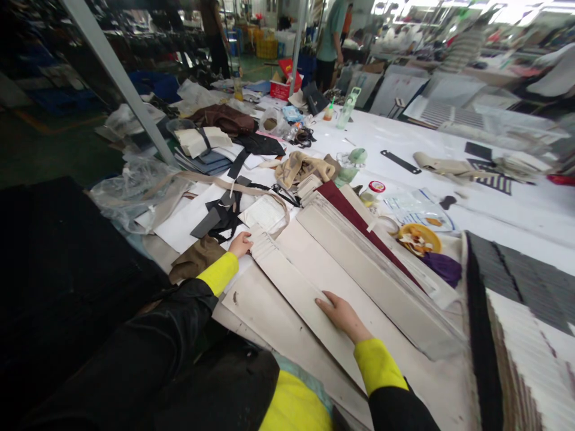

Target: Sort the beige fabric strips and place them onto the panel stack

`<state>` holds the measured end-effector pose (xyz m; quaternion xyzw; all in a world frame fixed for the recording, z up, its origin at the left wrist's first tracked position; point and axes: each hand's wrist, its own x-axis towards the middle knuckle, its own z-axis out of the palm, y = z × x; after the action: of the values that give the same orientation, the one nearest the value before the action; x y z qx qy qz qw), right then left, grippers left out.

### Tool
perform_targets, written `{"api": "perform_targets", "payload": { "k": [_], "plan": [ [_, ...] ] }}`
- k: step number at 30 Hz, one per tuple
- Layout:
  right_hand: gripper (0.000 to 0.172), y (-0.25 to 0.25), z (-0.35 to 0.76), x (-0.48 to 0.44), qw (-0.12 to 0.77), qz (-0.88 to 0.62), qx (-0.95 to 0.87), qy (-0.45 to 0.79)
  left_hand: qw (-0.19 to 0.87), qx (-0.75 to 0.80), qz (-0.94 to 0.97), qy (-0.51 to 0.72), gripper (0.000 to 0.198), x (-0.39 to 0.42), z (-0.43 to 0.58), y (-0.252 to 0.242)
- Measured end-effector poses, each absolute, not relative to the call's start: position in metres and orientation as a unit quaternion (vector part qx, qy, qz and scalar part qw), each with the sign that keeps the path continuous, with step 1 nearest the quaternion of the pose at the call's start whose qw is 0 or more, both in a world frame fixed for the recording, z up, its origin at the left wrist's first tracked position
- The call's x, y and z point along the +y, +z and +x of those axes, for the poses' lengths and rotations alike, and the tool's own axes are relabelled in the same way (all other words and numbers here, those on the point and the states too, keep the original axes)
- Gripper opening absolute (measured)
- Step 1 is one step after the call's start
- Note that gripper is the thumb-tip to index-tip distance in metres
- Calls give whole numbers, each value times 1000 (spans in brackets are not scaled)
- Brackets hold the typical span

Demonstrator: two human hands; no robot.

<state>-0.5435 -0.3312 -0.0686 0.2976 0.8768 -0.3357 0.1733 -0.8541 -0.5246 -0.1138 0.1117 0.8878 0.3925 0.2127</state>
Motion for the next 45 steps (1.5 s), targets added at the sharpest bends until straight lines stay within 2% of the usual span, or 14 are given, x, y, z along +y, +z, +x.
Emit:
{"api": "perform_targets", "payload": {
  "k": [14, 21, 26, 33, 45],
  "plan": [
    [60, -72, -563, -331, 167, 289, 887, -319, 177, 918, 127, 330, 26, -523, -864, -98],
    [64, -74, -564, -331, 175, 293, 887, -311, 188, 947, 182, 186, 33, -518, -871, -76],
    [65, -75, -563, -333, 173, 295, 889, -304, 221, 940, 194, 171, 17, -513, -883, -70],
    [63, -77, -560, -334, 163, 305, 888, -302, 168, 947, 215, 169, 17, -513, -884, -78],
    [56, -75, -569, -340, 145, 303, 898, -283, 160, 950, 211, 167, 15, -512, -889, -78]
  ]
}}
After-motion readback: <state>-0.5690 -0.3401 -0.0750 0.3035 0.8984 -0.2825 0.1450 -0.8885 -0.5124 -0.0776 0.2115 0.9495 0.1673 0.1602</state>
